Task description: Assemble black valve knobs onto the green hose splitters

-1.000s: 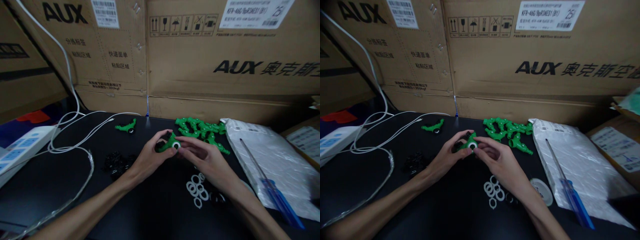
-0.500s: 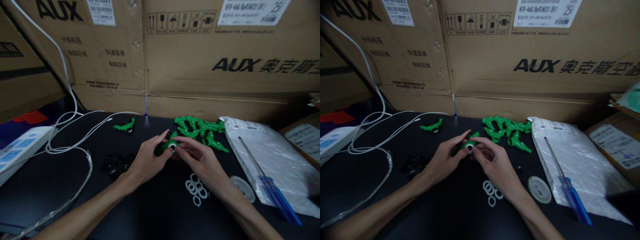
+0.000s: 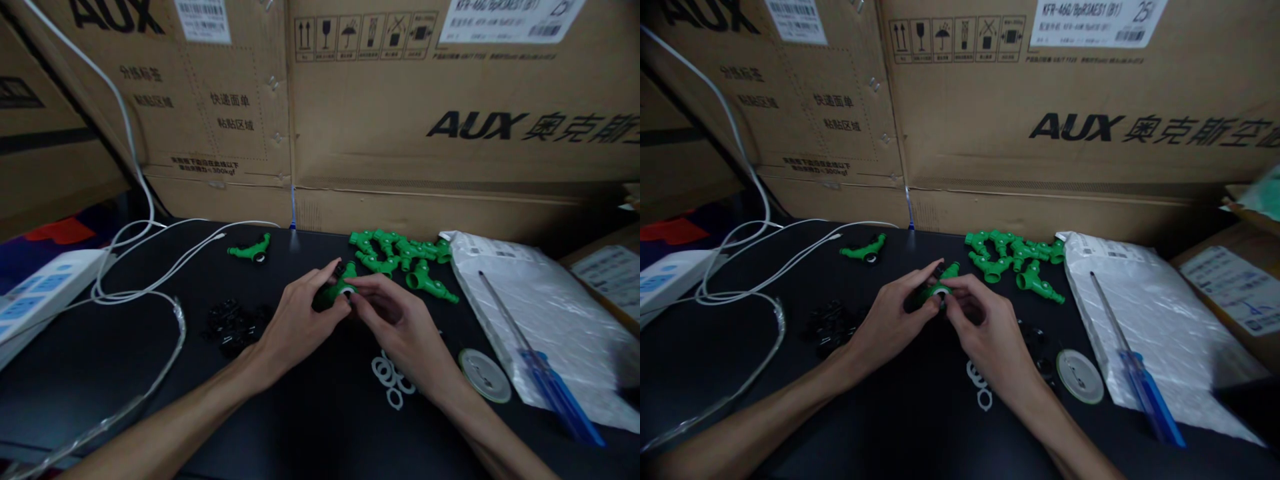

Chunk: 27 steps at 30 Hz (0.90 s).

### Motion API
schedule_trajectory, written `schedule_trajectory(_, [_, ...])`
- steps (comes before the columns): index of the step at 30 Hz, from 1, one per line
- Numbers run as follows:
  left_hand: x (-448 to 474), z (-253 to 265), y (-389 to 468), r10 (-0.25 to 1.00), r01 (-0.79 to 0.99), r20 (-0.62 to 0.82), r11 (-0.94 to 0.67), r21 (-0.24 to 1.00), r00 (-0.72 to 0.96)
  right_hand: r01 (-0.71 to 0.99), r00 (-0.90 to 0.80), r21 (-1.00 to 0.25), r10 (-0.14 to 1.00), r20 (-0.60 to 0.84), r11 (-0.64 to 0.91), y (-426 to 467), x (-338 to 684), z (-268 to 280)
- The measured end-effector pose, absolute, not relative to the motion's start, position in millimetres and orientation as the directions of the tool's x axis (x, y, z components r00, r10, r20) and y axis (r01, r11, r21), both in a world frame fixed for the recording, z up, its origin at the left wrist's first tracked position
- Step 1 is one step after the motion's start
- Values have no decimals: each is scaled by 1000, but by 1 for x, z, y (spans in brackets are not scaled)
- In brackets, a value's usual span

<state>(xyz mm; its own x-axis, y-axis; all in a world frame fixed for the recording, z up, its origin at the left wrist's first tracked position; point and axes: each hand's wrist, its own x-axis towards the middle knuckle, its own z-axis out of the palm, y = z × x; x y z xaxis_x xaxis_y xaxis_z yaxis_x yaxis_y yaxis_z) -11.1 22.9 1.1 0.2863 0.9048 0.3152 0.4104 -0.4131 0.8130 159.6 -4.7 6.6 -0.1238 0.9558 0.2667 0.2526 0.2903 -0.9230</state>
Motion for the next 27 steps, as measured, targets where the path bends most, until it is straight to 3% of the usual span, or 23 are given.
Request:
schedule_trajectory(23, [-10, 3, 20, 907, 425, 299, -406, 809, 298, 249, -94, -927, 960, 264, 279, -8, 156, 7])
schedule_trajectory(27, [-11, 3, 21, 931, 367, 252, -338, 867, 264, 271, -175, -922, 956, 236, 277, -2, 168, 19])
